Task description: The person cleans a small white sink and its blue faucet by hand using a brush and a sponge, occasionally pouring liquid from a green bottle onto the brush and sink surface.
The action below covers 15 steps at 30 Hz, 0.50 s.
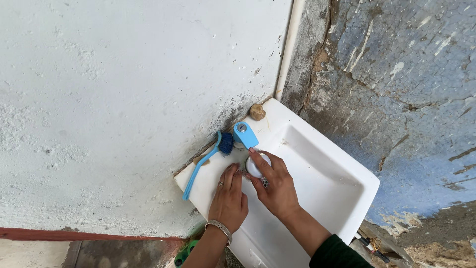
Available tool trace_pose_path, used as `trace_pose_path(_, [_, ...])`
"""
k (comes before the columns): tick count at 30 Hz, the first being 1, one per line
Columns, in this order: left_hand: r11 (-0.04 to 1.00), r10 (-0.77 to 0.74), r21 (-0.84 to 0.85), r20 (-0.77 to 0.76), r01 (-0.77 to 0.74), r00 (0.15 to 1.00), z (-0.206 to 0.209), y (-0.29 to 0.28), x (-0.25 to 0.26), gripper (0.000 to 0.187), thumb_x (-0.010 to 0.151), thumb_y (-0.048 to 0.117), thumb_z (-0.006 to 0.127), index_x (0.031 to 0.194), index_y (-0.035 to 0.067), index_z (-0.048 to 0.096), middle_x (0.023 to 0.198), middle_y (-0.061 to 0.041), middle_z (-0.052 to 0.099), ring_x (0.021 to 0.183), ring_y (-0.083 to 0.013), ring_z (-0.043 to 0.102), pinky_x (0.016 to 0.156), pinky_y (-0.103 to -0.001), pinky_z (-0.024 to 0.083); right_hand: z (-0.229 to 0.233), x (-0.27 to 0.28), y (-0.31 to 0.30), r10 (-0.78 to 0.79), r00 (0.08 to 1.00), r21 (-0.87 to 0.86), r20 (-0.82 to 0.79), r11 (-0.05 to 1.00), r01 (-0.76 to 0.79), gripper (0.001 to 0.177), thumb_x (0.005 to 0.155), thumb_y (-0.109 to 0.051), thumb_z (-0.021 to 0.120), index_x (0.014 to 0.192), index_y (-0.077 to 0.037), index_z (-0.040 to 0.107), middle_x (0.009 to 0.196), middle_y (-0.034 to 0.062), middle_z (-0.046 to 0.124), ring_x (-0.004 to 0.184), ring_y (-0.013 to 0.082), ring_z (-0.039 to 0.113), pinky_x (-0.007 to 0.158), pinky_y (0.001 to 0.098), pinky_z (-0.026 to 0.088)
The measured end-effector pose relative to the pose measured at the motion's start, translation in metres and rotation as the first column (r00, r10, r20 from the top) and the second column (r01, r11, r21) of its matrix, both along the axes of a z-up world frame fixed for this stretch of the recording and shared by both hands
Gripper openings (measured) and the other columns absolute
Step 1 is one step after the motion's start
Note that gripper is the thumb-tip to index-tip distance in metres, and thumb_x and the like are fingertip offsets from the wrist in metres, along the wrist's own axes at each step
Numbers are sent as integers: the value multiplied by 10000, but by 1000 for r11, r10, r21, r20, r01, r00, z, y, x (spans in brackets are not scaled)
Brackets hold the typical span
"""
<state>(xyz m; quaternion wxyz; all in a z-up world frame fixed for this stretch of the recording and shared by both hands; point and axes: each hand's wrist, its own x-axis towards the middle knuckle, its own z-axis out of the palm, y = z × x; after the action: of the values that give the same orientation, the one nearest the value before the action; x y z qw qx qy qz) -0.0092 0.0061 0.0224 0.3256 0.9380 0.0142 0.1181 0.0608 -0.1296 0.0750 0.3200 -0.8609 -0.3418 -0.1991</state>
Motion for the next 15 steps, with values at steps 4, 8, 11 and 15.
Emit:
trace_pose_path(4, [1000, -5, -23, 9, 6, 1000, 2, -3, -2, 653, 801, -11, 536, 1438, -30, 390, 1521, -218, 387, 1419, -381, 380, 1145, -478, 343, -5, 10, 12, -49, 908, 292, -415, 938, 184, 662, 908, -203, 765, 1508, -137, 492, 1212, 145, 701, 1053, 236, 727, 908, 364, 589])
trace_pose_path(8, [998, -6, -58, 40, 9, 999, 11, -3, -3, 676, 779, -36, 538, 1440, -24, 397, 1500, -221, 408, 1396, -393, 402, 1127, -486, 354, -20, -6, 11, 50, 887, 516, -460, 828, 221, 646, 911, -128, 732, 1509, -133, 487, 1295, 142, 666, 1113, 240, 688, 915, 346, 593])
trace_pose_path(11, [994, 29, -105, 150, -14, 988, 27, -1, 0, 598, 789, -58, 522, 1384, -15, 485, 1436, -185, 485, 1365, -378, 453, 1131, -472, 389, -25, 19, -3, 11, 902, 463, -431, 861, 210, 646, 901, -114, 748, 1498, -126, 503, 1283, 137, 678, 1121, 218, 696, 930, 330, 583])
trace_pose_path(15, [1000, 11, 13, 284, -16, 959, 59, 1, 42, 434, 790, -48, 564, 1220, -1, 595, 1371, -174, 525, 1320, -374, 491, 1104, -489, 405, -17, 101, -13, -77, 707, 368, -703, 811, 455, 665, 841, -136, 802, 1464, -152, 573, 1170, 143, 751, 985, 298, 696, 875, 383, 595])
